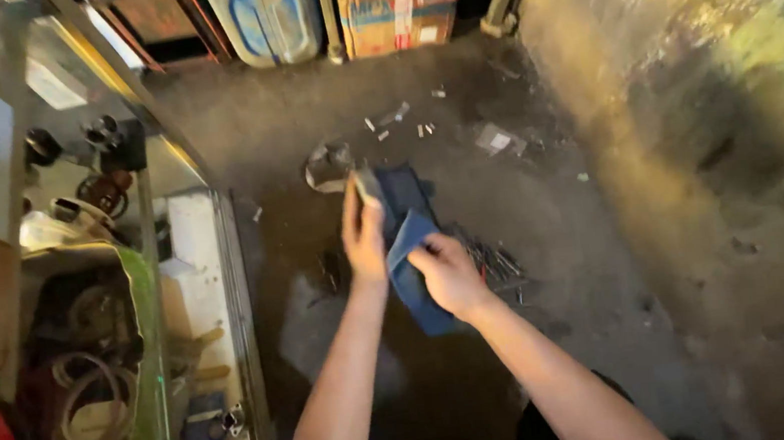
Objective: Cleaning a black plastic tool case using a cloth.
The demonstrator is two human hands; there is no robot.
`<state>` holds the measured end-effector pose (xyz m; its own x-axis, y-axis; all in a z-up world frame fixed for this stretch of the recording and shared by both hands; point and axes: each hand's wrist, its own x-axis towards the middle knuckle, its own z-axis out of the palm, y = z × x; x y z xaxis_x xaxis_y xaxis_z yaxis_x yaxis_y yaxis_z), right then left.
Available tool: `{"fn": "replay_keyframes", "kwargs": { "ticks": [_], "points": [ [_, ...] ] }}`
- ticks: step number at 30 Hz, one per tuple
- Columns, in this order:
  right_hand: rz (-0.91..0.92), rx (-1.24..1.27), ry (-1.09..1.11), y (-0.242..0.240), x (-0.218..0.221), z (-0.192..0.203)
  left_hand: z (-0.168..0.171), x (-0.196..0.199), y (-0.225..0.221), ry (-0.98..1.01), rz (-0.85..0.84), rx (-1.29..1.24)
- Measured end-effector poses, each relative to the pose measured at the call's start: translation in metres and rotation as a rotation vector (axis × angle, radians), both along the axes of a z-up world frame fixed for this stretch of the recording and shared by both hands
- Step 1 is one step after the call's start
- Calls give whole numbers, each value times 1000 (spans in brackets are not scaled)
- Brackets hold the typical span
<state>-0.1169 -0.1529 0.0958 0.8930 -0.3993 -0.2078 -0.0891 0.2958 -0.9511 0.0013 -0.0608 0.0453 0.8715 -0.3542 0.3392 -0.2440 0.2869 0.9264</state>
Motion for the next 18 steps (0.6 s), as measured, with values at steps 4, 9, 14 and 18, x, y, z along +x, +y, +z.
{"fn": "replay_keyframes", "kwargs": {
  "ticks": [4, 9, 14, 18],
  "points": [
    [192, -495, -18, 11, -16, 19, -11, 27, 3, 321, 100, -250],
    [332, -820, -469, 12, -14, 40, 38, 21, 19, 642, 46, -305],
    [370, -763, -273, 9, -22, 20, 20, 11, 16, 846, -47, -439],
    [340, -822, -318, 6, -29, 27, 6, 10, 9, 744, -2, -296]
  ]
}}
